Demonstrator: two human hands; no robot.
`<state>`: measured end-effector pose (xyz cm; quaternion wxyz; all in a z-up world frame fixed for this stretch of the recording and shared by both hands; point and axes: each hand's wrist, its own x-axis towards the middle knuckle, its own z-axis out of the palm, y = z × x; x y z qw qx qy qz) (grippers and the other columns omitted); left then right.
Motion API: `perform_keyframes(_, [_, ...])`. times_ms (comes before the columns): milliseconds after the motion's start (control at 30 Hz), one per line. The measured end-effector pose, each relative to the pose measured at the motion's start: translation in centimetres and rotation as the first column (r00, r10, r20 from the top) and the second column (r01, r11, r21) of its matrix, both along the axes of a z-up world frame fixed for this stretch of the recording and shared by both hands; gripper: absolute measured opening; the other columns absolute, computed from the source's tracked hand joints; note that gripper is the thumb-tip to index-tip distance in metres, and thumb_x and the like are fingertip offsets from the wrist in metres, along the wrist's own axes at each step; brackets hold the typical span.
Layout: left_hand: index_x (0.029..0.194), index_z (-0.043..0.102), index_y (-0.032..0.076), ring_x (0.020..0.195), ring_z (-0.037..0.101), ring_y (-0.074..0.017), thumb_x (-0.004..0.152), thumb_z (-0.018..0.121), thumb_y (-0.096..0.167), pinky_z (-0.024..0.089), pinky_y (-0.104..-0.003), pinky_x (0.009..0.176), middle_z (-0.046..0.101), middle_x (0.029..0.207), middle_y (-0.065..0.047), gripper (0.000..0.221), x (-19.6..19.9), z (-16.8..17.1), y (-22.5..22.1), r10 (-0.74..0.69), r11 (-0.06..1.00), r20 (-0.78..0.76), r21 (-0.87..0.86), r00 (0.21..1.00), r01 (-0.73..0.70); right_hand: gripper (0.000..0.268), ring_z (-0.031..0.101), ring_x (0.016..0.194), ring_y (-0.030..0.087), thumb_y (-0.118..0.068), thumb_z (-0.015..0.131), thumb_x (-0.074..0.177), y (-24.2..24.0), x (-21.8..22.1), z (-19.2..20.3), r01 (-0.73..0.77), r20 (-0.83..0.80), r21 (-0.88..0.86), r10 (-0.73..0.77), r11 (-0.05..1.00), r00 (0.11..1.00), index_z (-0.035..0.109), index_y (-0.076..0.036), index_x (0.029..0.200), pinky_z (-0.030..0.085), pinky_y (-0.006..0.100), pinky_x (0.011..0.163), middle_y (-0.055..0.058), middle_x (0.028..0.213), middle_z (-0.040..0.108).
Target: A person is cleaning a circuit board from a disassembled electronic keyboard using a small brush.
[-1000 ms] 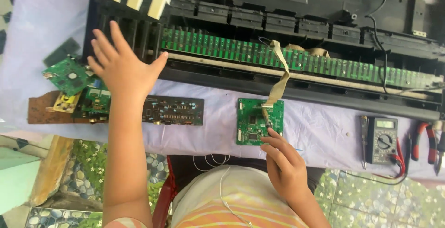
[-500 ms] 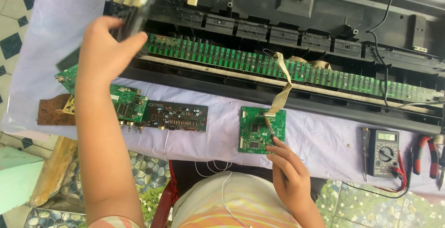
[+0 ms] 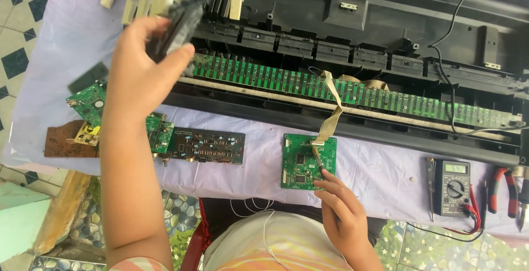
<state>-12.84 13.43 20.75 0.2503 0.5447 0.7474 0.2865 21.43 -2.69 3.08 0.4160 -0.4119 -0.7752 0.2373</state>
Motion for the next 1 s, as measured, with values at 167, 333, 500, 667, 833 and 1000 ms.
perform_keyframes(167, [0.136, 0.055, 0.005, 0.127, 0.046, -0.0318, 0.093, 0.066, 0.033, 0.041, -0.05, 0.098, 0.056, 0.132, -0.014, 0.052, -0.1, -0.7, 3.1, -0.037, 0.978, -0.142, 0.198, 0.989, 0.065, 0.021, 0.065, 0.125, 0.048, 0.01, 0.05, 0.097, -0.1, -0.1, 0.3, 0.017, 0.009, -0.019, -0.017, 1.0, 1.0, 0.064, -0.002, 0.108, 0.059, 0.054, 0.106, 0.018, 0.114, 0.069])
perform_keyframes(333, [0.144, 0.05, 0.014, 0.12, 0.056, -0.0249, 0.085, 0.062, 0.045, 0.046, -0.049, 0.091, 0.057, 0.138, -0.006, 0.067, 2.5, 1.5, 5.3, -0.1, 0.987, -0.075, -0.13, 0.992, 0.09, 0.021, 0.066, 0.125, 0.046, 0.009, 0.05, 0.097, -0.2, -0.2, 0.2, 0.035, 0.022, -0.012, -0.035, 0.999, 0.999, 0.065, -0.003, 0.107, 0.059, 0.052, 0.106, 0.017, 0.114, 0.07])
perform_keyframes(500, [0.128, 0.057, 0.009, 0.106, 0.065, -0.0218, 0.092, 0.066, 0.031, 0.05, -0.044, 0.09, 0.065, 0.121, -0.006, 0.044, 1.7, -1.1, 7.2, -0.219, 0.932, 0.045, 0.305, 0.975, 0.196, 0.023, 0.065, 0.126, 0.047, 0.009, 0.049, 0.097, -0.2, -0.2, 0.1, 0.03, 0.024, -0.023, -0.029, 0.999, 0.999, 0.066, -0.003, 0.107, 0.059, 0.054, 0.106, 0.018, 0.114, 0.07])
perform_keyframes(667, [0.14, 0.056, 0.011, 0.126, 0.049, -0.042, 0.098, 0.09, 0.029, 0.041, -0.057, 0.101, 0.055, 0.141, -0.014, 0.056, -2.5, -7.4, 13.3, 0.091, 0.772, -0.438, 0.599, 0.895, 0.214, 0.022, 0.067, 0.124, 0.047, 0.008, 0.048, 0.097, 0.1, -0.5, 0.3, 0.014, 0.042, -0.002, -0.014, 1.0, 0.999, 0.065, -0.003, 0.107, 0.059, 0.052, 0.104, 0.017, 0.113, 0.07])
perform_keyframes(833, [0.122, 0.067, 0.016, 0.125, 0.038, -0.0465, 0.092, 0.093, 0.038, 0.034, -0.062, 0.101, 0.057, 0.124, -0.013, 0.046, -5.0, -14.2, 16.6, 0.173, 0.82, -0.678, 0.501, 0.714, 0.277, 0.024, 0.066, 0.124, 0.046, 0.007, 0.049, 0.098, -0.1, -0.7, 0.0, 0.023, 0.103, 0.002, -0.023, 1.0, 0.994, 0.065, -0.006, 0.109, 0.061, 0.051, 0.101, 0.015, 0.114, 0.071])
perform_keyframes(1000, [0.152, 0.057, 0.013, 0.142, 0.019, -0.0497, 0.108, 0.079, 0.048, 0.018, -0.073, 0.113, 0.034, 0.158, -0.021, 0.061, -4.6, -13.0, 15.6, 0.028, 0.894, -0.655, 0.355, 0.755, 0.274, 0.022, 0.065, 0.126, 0.044, 0.005, 0.049, 0.098, 0.1, -0.9, 0.5, 0.003, 0.127, -0.004, -0.003, 1.0, 0.992, 0.065, -0.007, 0.108, 0.06, 0.05, 0.102, 0.014, 0.115, 0.07])
